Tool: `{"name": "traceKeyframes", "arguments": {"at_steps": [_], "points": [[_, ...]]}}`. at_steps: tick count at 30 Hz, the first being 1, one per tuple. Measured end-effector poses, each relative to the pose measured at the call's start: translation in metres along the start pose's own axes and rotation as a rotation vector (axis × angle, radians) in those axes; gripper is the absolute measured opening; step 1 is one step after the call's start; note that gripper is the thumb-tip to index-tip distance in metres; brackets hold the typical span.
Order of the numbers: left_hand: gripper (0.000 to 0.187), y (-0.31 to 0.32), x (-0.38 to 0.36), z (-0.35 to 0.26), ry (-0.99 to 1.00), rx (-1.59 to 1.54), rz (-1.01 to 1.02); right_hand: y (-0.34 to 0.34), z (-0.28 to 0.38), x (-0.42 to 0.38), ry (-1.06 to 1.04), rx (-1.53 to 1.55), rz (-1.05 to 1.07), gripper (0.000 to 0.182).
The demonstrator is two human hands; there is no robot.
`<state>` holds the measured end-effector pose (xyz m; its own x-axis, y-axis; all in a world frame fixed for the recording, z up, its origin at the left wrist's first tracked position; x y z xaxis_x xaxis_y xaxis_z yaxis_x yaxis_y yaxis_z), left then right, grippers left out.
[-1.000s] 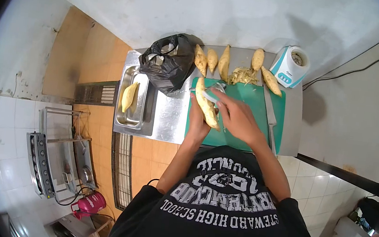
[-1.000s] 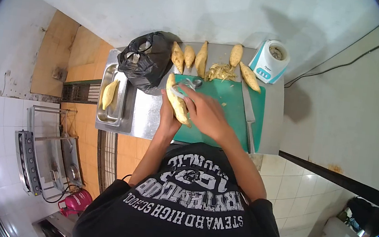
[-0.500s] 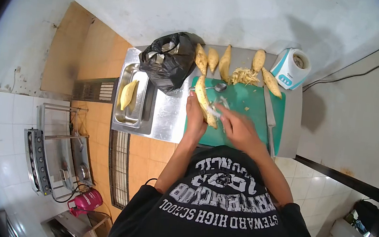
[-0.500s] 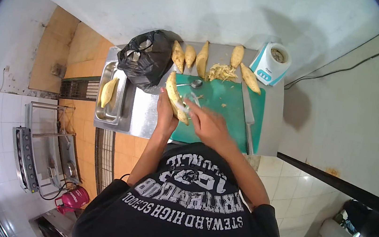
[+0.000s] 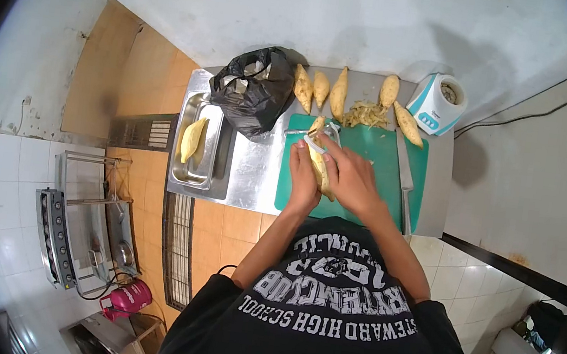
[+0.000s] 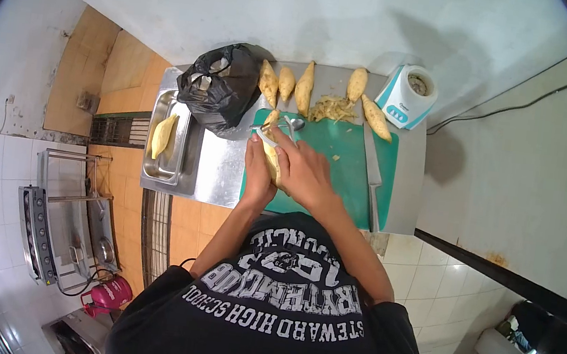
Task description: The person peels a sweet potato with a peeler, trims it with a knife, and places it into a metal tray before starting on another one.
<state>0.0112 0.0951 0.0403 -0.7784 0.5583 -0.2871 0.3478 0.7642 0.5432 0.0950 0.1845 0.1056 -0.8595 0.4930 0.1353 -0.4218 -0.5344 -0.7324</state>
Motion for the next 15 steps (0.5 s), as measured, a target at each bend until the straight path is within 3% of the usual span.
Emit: {"name": "traceKeyframes", "arguments": {"at_steps": [7,15], "points": [[0.041,0.004,0.001,0.005,-0.025,-0.018,-0.01,-0.005,0.003,-0.003,0.058,0.023,0.028,0.043],[0.053,-0.01,0.019,-0.015,-0.032,-0.178,-0.2,0.004,-0.01,-0.036,0.005,0.132,0.111,0.042]]}}
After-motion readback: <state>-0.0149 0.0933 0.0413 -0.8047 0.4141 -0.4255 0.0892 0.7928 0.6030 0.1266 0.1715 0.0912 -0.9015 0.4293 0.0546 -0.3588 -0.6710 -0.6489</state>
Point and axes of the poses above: each hand's wrist, its own x-axis towards the middle knuckle, its own y-axis out of the palm, z = x × y, the point moved 2 cm from there along x, towards the middle knuckle, and after that the axes turned 3 degrees about -x, right-handed, at the moved point
